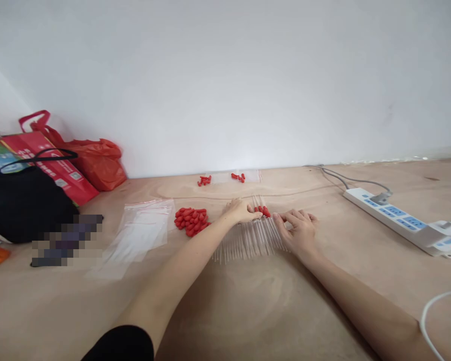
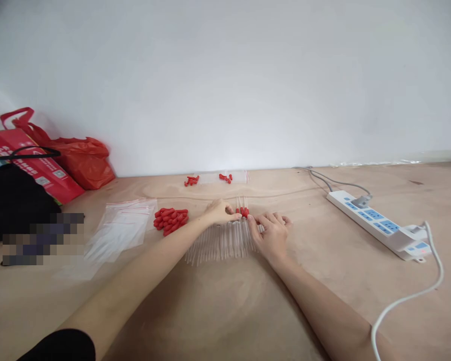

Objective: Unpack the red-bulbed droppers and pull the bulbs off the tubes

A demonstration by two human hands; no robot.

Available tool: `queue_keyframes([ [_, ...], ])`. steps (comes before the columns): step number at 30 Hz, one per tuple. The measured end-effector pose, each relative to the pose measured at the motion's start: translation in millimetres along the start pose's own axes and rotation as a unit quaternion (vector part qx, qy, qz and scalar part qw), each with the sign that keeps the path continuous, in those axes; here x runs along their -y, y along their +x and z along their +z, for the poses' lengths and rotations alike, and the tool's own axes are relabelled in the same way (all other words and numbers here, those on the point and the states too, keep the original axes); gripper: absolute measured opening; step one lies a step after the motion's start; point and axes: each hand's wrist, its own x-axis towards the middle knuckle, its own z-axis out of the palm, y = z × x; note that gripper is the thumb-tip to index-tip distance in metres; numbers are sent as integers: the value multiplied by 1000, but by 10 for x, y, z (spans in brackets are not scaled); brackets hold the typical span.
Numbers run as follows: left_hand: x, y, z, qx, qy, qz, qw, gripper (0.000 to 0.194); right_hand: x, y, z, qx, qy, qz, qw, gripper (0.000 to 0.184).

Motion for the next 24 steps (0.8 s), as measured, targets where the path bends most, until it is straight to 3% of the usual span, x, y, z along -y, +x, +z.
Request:
queue_keyframes([
  [6, -28, -4, 45, -7, -11, -51, 999, 26, 33, -12, 4, 10, 1, -8, 1000, 31],
  [13, 150, -365, -196, -113, -1, -52, 992, 19, 28, -36, 24, 25, 34, -46, 998, 24],
  [15, 265, -566, -288, -157, 10, -15, 987, 14, 49, -52, 27, 24, 40, -79, 996, 20],
  [19, 444, -1034, -388, -289, 73, 166, 940, 11, 165, -87, -2, 2, 18, -177, 984, 33],
  [24, 505, -1420, -306, -329, 114, 313, 884, 3, 329, -134, -42, 38, 1, -327, 944, 37],
])
